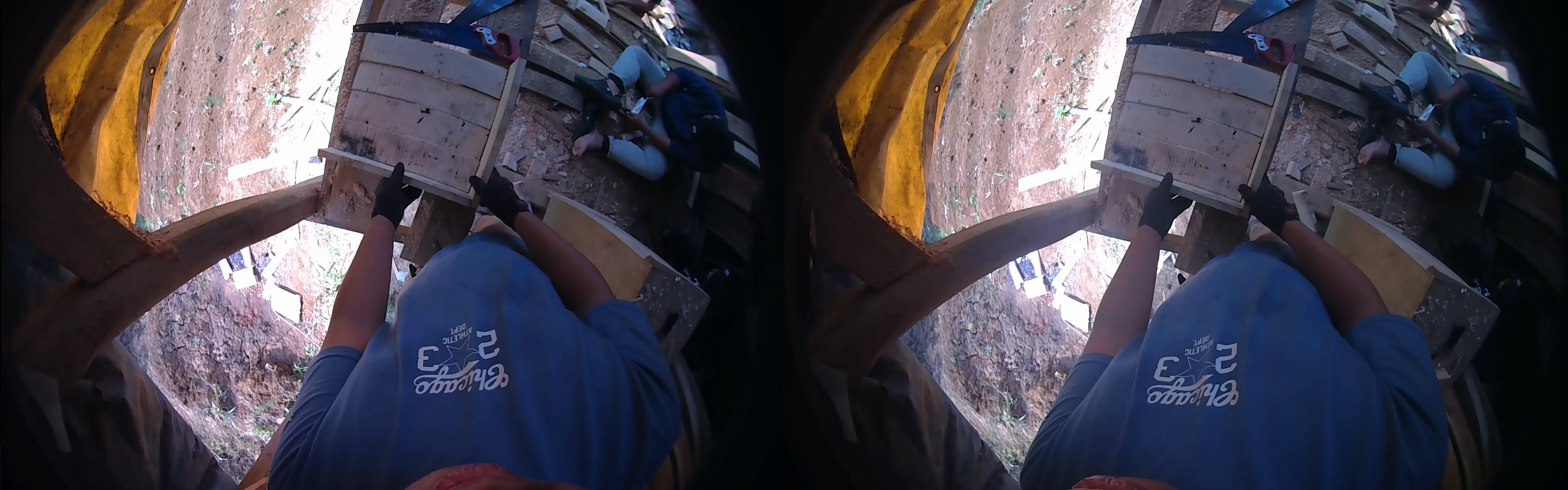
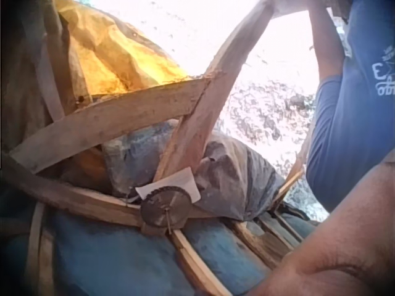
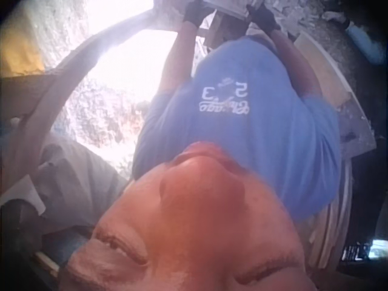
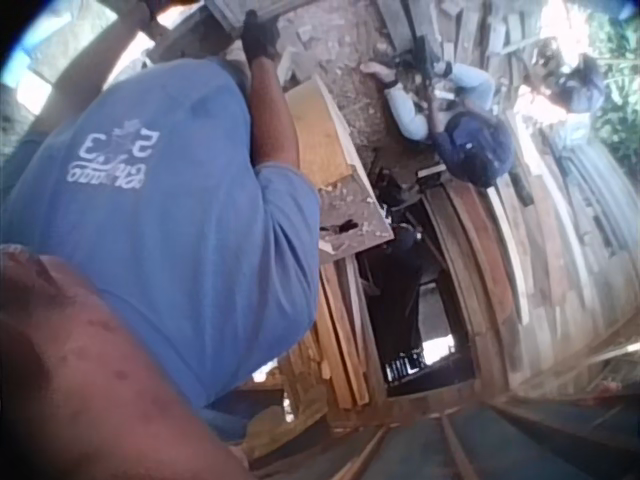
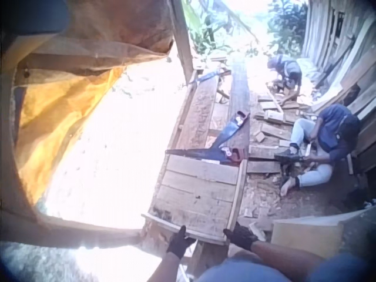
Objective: The person picks up a wood plank from the ground, places it onto a wooden structure, and uses a saw to cut through the end of the plank.
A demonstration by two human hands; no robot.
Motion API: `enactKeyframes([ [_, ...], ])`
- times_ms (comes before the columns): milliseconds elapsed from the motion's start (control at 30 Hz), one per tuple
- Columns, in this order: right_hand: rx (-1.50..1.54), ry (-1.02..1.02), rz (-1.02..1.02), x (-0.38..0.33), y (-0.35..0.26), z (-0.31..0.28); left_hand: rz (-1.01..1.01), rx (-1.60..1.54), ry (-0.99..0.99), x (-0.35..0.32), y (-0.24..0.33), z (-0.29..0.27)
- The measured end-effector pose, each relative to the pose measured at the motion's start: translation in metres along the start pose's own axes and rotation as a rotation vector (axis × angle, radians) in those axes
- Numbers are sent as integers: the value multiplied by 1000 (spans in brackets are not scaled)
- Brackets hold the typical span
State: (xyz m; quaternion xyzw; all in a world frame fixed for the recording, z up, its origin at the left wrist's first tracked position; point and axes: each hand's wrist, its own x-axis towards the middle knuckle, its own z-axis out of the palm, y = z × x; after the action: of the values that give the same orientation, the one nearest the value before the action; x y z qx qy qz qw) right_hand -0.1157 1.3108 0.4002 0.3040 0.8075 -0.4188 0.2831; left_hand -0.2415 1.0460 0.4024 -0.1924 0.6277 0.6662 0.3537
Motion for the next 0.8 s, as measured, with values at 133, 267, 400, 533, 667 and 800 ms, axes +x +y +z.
enactKeyframes([
  [133,-16,-8,-146,6,23,15,-54,13,15,-2,1,2],
  [267,193,-30,-101,-16,2,0,-17,250,-66,-5,-1,-3],
  [400,257,-141,-27,-37,-18,-17,12,234,-55,-7,-7,9],
  [533,67,31,-135,-20,12,11,-157,-107,-115,6,-16,3],
  [667,-162,61,-407,4,57,39,112,373,-177,18,-31,-12],
  [800,136,-95,-175,-14,28,13,-276,-264,-29,13,-17,7],
])
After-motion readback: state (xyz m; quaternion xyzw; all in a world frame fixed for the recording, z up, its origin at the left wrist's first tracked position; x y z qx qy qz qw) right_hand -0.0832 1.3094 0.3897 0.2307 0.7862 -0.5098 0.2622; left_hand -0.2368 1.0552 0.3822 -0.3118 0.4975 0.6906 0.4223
